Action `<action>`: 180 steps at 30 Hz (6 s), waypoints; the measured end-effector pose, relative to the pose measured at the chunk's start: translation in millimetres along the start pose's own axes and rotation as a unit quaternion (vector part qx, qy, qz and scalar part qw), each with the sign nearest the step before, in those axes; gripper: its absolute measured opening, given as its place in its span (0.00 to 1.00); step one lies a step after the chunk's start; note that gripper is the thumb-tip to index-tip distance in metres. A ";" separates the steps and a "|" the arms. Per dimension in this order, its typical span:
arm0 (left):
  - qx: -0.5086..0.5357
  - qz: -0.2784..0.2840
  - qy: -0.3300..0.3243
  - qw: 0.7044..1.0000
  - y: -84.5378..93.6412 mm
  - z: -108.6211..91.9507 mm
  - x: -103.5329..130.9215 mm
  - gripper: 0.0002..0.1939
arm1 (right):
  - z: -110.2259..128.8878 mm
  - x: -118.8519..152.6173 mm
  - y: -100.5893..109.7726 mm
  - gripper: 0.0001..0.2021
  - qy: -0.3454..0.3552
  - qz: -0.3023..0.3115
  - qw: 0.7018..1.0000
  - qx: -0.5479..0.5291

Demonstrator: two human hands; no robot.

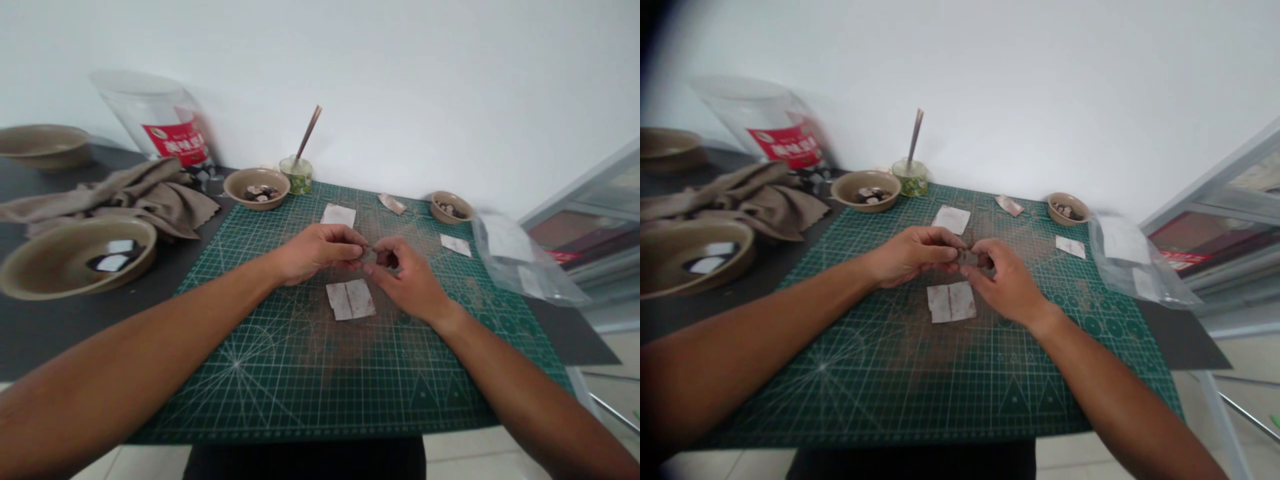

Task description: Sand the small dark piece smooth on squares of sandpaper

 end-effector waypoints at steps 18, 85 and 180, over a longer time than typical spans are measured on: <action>0.026 0.035 0.020 0.999 -11.6 0.6 7.4 0.13 | 3.5 7.3 2.3 0.13 0.055 -0.002 0.998 -0.022; -0.291 -0.269 -0.146 0.906 -3.4 -5.3 9.7 0.18 | 28.8 10.0 -11.2 0.08 0.146 0.286 0.947 0.007; -0.221 0.048 -0.088 0.970 -38.0 -9.3 21.0 0.13 | 18.0 9.8 13.2 0.16 0.134 -0.049 0.988 -0.063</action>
Point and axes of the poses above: each hand's wrist, its own x-axis away from the middle knuckle, its own y-axis out of the back of the hand, z = x × y, the point moved 3 cm from there along -x, towards the middle knuckle, and after that the axes turned 4 degrees about y, right-handed, at the moved point
